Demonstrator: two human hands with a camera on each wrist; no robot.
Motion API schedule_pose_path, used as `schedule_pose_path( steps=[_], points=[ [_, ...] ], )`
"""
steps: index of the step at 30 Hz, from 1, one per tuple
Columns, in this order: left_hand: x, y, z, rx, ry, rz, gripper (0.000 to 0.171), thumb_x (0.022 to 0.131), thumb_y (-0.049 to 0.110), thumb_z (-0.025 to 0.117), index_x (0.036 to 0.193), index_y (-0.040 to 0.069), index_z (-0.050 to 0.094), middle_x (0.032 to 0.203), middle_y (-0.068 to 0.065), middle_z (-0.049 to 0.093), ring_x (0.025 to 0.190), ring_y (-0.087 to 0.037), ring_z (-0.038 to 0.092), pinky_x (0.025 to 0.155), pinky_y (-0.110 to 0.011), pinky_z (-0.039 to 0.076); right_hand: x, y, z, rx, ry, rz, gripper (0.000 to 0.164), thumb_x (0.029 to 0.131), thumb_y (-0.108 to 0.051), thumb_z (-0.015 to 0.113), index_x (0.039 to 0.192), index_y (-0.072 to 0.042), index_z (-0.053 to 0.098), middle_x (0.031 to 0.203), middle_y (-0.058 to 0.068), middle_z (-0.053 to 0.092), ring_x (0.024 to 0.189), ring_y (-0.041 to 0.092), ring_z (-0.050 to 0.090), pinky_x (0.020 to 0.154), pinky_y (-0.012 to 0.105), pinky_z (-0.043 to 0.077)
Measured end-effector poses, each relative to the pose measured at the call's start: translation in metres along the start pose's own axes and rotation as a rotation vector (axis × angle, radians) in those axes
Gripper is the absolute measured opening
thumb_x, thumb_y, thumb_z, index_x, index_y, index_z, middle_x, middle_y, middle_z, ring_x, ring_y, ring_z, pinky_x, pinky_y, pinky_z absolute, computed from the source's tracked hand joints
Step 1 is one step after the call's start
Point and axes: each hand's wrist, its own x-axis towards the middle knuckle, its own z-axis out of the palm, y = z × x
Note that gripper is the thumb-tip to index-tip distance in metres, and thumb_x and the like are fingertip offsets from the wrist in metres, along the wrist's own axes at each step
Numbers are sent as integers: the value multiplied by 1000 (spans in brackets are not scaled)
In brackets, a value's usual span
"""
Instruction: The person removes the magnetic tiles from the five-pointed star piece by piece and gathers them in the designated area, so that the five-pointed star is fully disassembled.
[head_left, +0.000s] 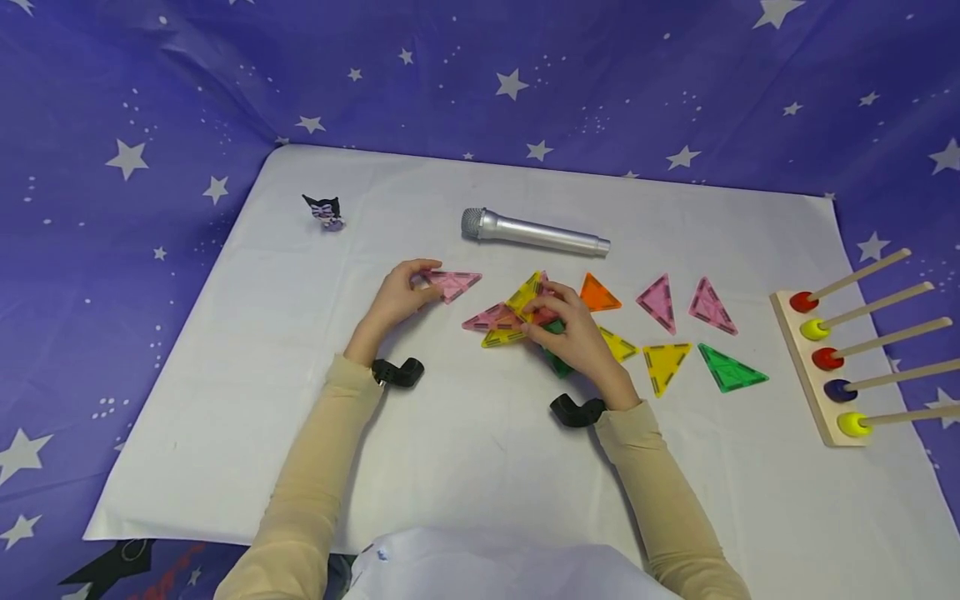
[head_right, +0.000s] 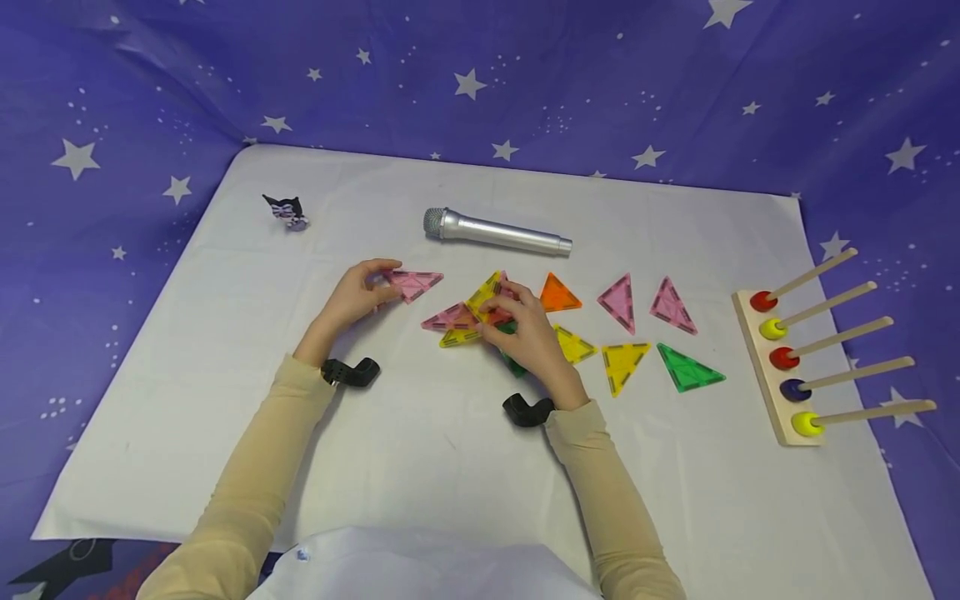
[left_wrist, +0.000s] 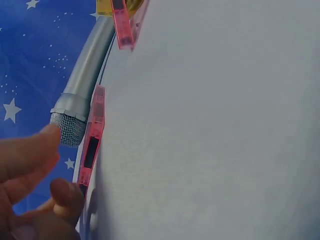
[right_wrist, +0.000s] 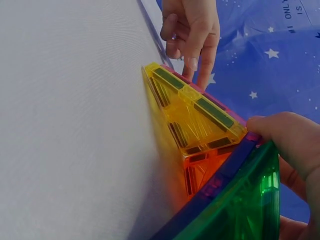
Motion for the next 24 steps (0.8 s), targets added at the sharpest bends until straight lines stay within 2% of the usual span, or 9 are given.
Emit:
schedule_pose_path(
  steps=[3, 5, 8, 11, 14, 18, 24],
  points=[
    [-5, 0, 2, -62, -62, 64, 47, 80, 6, 67, 125, 4, 52, 114, -21, 50, 46, -10, 44, 45, -22, 38, 0, 1, 1, 2, 1, -2, 22, 81, -32, 67, 98, -19, 64, 137, 13, 34, 126, 34, 28, 94, 57, 27],
    [-7, -1, 4, -123, -131, 123, 50, 79, 4, 69, 126, 2, 50, 110, -22, 51, 49, -12, 45, 46, -22, 37, 0, 0, 1, 2, 2, -2, 22, 81, -32, 68, 98, -19, 64, 137, 13, 34, 126, 34, 28, 94, 57, 28],
    [-8, 1, 9, -151, -237, 201, 53, 76, 4, 72, 124, 0, 50, 108, -22, 54, 57, -16, 46, 50, -22, 37, 0, 0, 0, 2, 5, -3, 21, 81, -32, 68, 97, -19, 64, 137, 13, 34, 126, 33, 29, 95, 56, 28],
    [-8, 4, 18, -113, -325, 252, 55, 74, 4, 74, 123, 0, 50, 116, -15, 54, 63, -17, 46, 56, -23, 38, 0, -1, 0, -1, 5, 0, 21, 81, -31, 68, 98, -19, 64, 137, 13, 34, 126, 34, 28, 95, 56, 27],
    [-8, 8, 27, -44, -385, 276, 58, 72, 7, 76, 125, 3, 50, 117, -12, 55, 59, -16, 43, 55, -24, 37, 0, -1, 0, -5, 2, 5, 21, 81, -31, 68, 98, -18, 64, 137, 13, 34, 126, 34, 29, 95, 56, 27],
    [-8, 13, 35, 47, -412, 290, 60, 73, 8, 76, 127, 6, 49, 119, -10, 55, 56, -15, 40, 54, -25, 35, 1, 0, 0, -11, 2, 6, 22, 81, -32, 67, 98, -18, 64, 137, 13, 34, 126, 34, 28, 96, 56, 26],
    [-7, 17, 39, 85, -416, 262, 56, 75, 4, 72, 126, 8, 50, 119, -7, 54, 57, -15, 40, 55, -26, 35, 1, 0, 0, -14, 6, 3, 22, 81, -31, 68, 98, -18, 64, 137, 13, 34, 125, 34, 29, 96, 56, 26]
  ],
)
